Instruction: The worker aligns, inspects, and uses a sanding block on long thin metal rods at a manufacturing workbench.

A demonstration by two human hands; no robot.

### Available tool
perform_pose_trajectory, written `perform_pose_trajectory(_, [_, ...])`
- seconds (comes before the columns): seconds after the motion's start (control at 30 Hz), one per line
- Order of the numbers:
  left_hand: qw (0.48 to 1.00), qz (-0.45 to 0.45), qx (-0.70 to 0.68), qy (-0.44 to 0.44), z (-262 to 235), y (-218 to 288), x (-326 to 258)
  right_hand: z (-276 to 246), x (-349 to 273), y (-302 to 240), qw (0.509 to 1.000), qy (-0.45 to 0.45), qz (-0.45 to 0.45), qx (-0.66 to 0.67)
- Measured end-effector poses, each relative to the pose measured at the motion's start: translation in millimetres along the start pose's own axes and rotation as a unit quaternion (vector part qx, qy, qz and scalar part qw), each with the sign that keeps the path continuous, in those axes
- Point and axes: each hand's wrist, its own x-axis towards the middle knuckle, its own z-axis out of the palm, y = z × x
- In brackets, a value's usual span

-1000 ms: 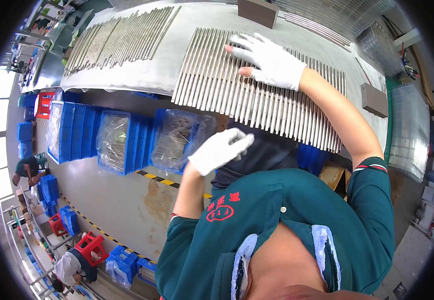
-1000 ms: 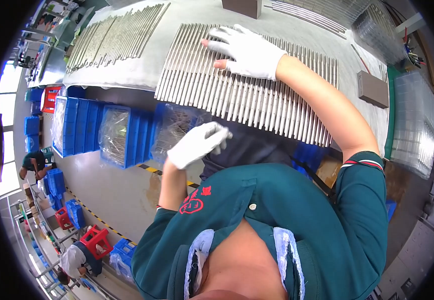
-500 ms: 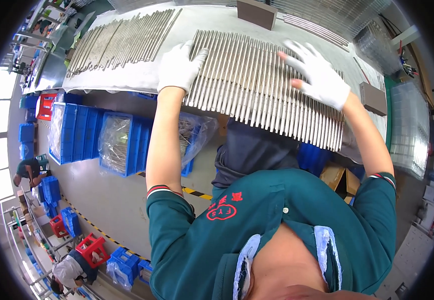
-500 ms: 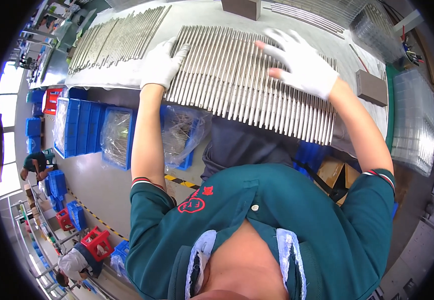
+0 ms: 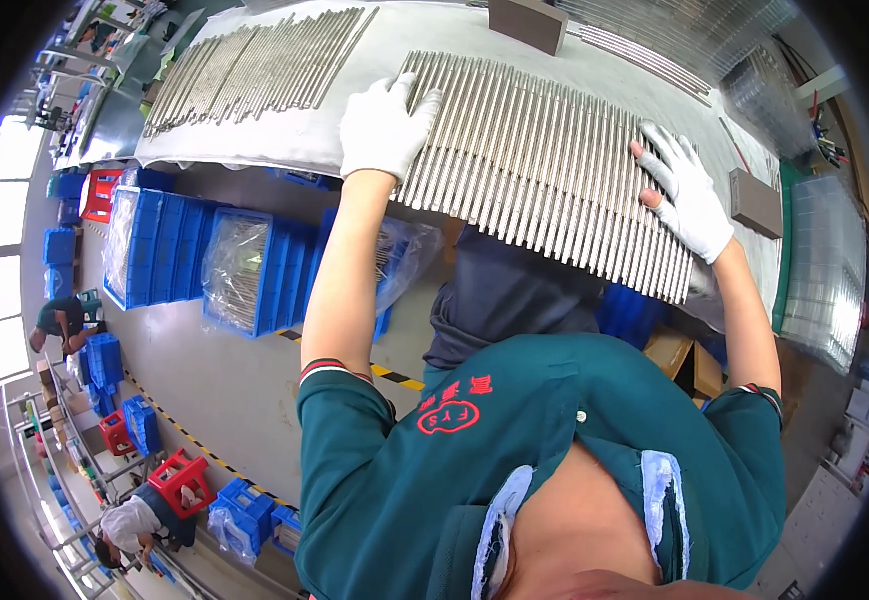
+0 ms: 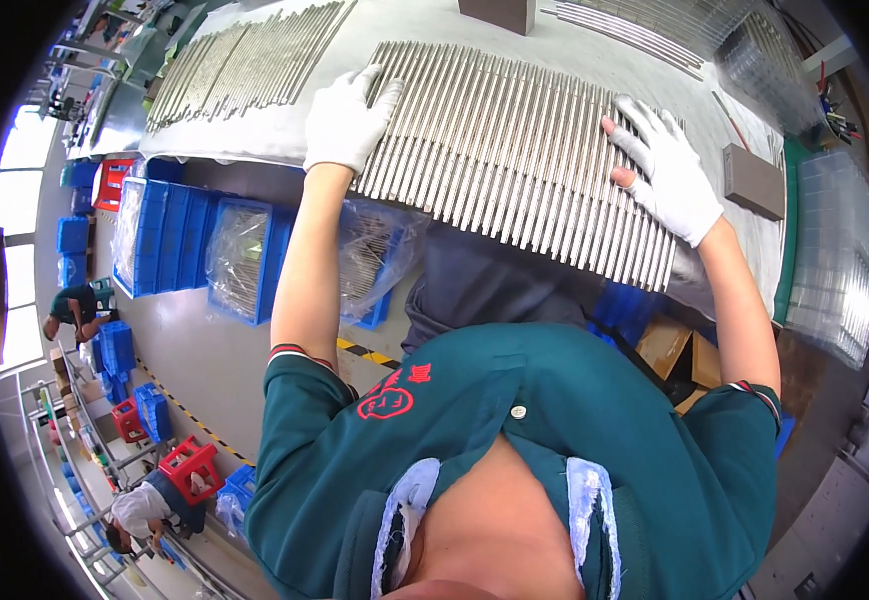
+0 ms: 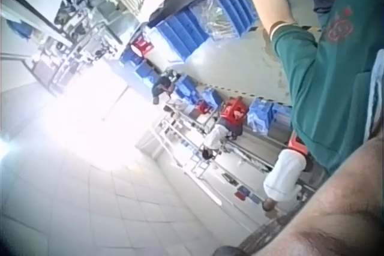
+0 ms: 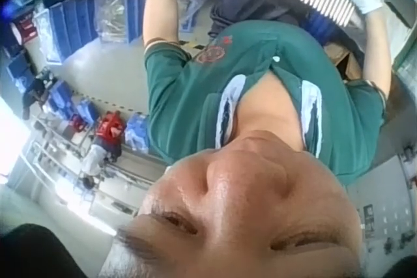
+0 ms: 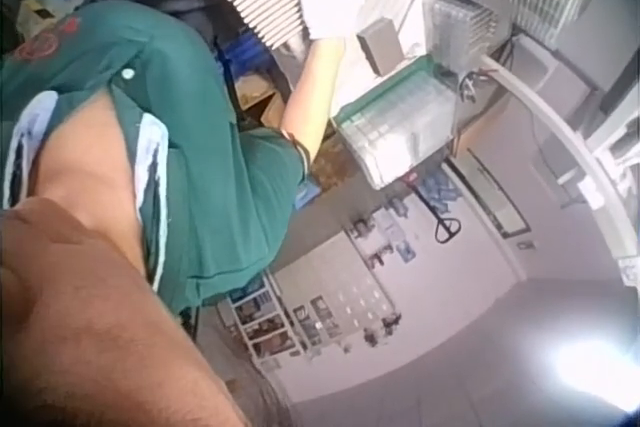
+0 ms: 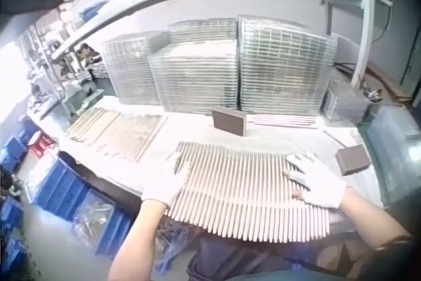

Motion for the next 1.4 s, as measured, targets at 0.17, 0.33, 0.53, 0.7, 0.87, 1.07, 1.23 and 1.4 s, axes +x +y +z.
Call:
perform_pose_trajectory(0.17, [0.997, 0.028, -0.055, -0.040, -35.1, -2.4, -28.7, -1.4, 6.2, -1.0, 1.000, 0.013, -0.025, -0.005])
perform_pose_trajectory(0.33, [0.834, -0.164, -0.507, -0.143, -79.0, 42.5, -109.6, -9.4, 28.8, -20.2, 0.996, 0.041, -0.033, 0.066])
perform_pose_trajectory(0.53, [0.597, -0.314, -0.709, -0.208, -23.8, 69.7, -149.3, 11.2, 127.1, -67.1, 0.982, 0.054, -0.183, -0.004])
perform_pose_trajectory(0.7, [0.654, -0.351, -0.660, -0.117, -8.7, 82.4, -128.2, 40.0, 160.5, -63.2, 0.987, 0.068, -0.143, -0.018])
perform_pose_trajectory(0.87, [0.617, -0.381, -0.685, -0.069, -4.6, 89.2, -126.9, 31.6, 158.4, -75.1, 0.996, 0.006, -0.074, -0.057])
perform_pose_trajectory(1.07, [0.637, -0.416, -0.644, -0.079, -10.5, 86.1, -129.4, 38.8, 160.1, -67.1, 0.996, 0.013, -0.088, -0.031])
perform_pose_trajectory(1.23, [0.639, -0.412, -0.642, -0.095, -8.3, 85.8, -133.0, 34.9, 160.7, -69.1, 0.997, 0.001, -0.079, -0.018])
perform_pose_trajectory(1.4, [0.645, -0.403, -0.645, -0.072, -7.1, 88.1, -130.8, 37.5, 159.7, -66.4, 0.996, 0.006, -0.082, -0.030])
